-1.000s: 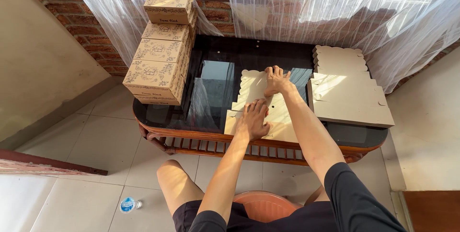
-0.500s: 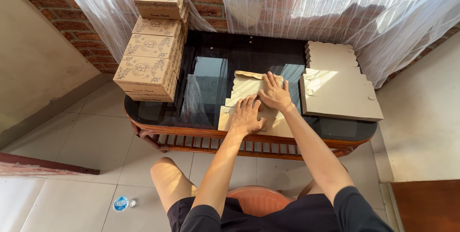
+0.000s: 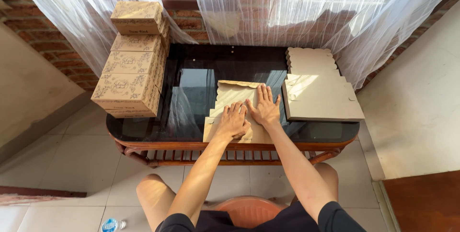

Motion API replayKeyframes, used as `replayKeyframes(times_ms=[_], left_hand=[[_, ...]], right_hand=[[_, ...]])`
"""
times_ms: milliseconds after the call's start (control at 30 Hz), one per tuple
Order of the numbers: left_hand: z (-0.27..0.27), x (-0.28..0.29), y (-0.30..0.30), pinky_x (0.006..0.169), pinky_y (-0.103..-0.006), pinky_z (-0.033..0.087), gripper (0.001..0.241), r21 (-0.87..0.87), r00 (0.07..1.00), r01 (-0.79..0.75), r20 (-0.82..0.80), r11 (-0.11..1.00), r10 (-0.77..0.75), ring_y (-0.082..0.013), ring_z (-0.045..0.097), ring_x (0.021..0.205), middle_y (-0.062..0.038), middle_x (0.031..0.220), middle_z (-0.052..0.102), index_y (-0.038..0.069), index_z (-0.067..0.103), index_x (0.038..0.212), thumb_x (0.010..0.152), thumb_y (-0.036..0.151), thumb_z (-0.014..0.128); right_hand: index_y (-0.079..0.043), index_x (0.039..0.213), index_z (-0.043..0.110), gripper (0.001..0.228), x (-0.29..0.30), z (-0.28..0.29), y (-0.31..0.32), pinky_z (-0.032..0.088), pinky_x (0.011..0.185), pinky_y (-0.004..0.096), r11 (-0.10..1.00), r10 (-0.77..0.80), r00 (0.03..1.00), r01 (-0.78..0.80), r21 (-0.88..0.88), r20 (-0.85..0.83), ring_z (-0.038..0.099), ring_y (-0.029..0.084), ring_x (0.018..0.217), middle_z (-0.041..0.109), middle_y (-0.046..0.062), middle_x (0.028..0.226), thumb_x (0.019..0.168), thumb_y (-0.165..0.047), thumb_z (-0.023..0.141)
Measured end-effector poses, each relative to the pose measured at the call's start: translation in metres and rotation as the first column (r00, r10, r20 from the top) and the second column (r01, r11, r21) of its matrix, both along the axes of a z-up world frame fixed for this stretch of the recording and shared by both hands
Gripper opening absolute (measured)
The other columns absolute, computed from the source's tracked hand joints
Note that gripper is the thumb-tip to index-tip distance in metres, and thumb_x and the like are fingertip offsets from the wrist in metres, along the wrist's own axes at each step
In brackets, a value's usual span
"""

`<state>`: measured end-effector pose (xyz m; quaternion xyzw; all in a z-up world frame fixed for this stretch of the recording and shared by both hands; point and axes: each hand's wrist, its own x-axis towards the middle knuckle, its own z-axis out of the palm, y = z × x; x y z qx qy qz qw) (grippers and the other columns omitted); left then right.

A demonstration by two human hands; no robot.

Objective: Folding flat cardboard templates into boxes and stacking them on a table.

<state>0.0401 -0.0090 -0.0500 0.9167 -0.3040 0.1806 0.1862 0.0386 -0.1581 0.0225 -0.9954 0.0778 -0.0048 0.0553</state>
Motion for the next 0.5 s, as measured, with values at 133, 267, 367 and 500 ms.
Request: replayKeyframes(times_ms=[133,267,367,500], left_hand=[[0.029,0.028,-0.01,0.1,-0.0469,0.036,0.037,0.023,0.995,-0.025,0.099,0.999,0.023,-0.0286,0.051,0.124,-0.014,0.121,0.057,0.012,0.056,0.109,0.076,0.03,0.053],[0.041,0.048,-0.011,0.116,-0.059,0.024,0.061,0.115,0.996,-0.04,-0.073,0.993,0.049,-0.0341,0.037,0.148,-0.02,0.16,0.039,0.011,0.046,0.145,0.088,0.033,0.045],[0.041,0.054,0.003,0.117,-0.0636,0.02,0.066,0.249,0.982,-0.105,-0.127,0.963,0.14,-0.0299,0.035,0.15,-0.012,0.163,0.037,0.018,0.045,0.151,0.089,0.038,0.045],[0.035,0.052,0.014,0.119,-0.0667,0.013,0.072,0.285,0.947,-0.243,-0.138,0.927,0.291,-0.0302,0.032,0.15,-0.009,0.163,0.038,0.017,0.043,0.154,0.087,0.043,0.043]], right_hand=[[-0.023,0.164,0.021,0.079,0.006,-0.008,-0.003,0.014,0.125,0.059,1.0,0.0,0.999,0.001,-0.024,0.043,0.016,0.017,0.157,0.021,-0.001,0.171,0.098,-0.066,0.026],[-0.024,0.164,0.018,0.077,0.008,-0.017,-0.006,0.013,0.124,0.059,1.0,0.0,1.0,0.001,-0.023,0.027,0.013,0.017,0.158,0.017,-0.002,0.172,0.1,-0.066,0.024],[-0.025,0.164,0.019,0.08,0.007,-0.012,-0.005,0.013,0.125,0.059,1.0,-0.004,1.0,0.004,-0.001,0.011,0.013,0.017,0.158,0.017,-0.003,0.172,0.099,-0.071,0.022],[-0.027,0.164,0.019,0.081,0.006,-0.008,-0.003,0.012,0.125,0.06,1.0,-0.009,1.0,0.009,0.027,-0.001,0.013,0.016,0.158,0.017,-0.004,0.171,0.098,-0.073,0.022]])
